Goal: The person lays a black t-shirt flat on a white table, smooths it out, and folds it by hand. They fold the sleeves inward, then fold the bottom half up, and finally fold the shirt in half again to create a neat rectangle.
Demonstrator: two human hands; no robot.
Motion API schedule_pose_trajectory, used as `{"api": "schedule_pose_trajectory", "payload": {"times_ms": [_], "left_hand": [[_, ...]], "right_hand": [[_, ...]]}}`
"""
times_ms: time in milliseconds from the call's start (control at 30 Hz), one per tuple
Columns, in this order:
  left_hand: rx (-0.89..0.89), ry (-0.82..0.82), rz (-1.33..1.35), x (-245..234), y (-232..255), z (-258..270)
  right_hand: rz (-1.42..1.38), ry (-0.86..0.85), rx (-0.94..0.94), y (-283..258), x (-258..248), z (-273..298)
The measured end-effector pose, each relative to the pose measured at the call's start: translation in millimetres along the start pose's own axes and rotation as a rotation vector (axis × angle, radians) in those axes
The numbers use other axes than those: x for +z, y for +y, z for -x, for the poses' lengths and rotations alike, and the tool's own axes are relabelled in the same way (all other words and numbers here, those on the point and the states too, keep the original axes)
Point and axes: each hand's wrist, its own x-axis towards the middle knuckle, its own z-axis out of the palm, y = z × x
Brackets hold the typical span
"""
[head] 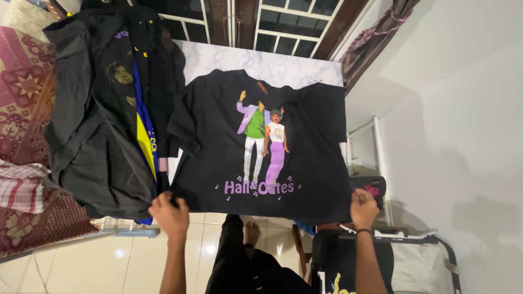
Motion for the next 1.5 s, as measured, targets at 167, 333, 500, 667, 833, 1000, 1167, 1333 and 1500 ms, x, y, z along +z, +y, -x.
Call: {"api": "schedule_pose_trajectory", "payload": {"times_ms": [167, 333, 500, 667, 833, 1000, 1167, 1333, 1500], "left_hand": [[0.068, -0.144, 0.168, 18.2, 38.7, -13.2], [0.095, -0.192, 0.219, 47.5, 75.1, -37.7], [0.131, -0.204, 0.253, 91.3, 94.9, -81.9], [0.199, -0.214, 0.257, 135.8, 108.7, -144.0], [0.257, -0.210, 0.268, 181.7, 120.7, -224.3], [0.351, -0.139, 0.202, 230.6, 128.5, -303.7], [0.369, -0.280, 0.160, 276.7, 129.1, -326.8], [0.084, -0.472, 0.254, 321.6, 102.0, -332.1], [-0.035, -0.329, 0.246, 313.9, 99.2, -341.9]], "right_hand": [[-0.044, -0.100, -0.316, -58.2, 45.3, -7.5], [-0.031, -0.244, -0.454, -133.4, 106.9, -3.5], [-0.021, -0.273, -0.557, -187.6, 159.0, -20.5], [0.062, -0.147, -0.615, -214.4, 193.4, -67.5], [0.156, -0.041, -0.621, -221.9, 211.0, -144.7], [0.134, -0.196, -0.425, -239.4, 228.9, -204.4], [0.179, -0.425, -0.514, -233.9, 251.4, -244.1], [0.103, -0.135, -0.660, -211.2, 266.3, -299.7], [0.133, 0.064, -0.195, -197.5, 268.0, -323.3]]}}
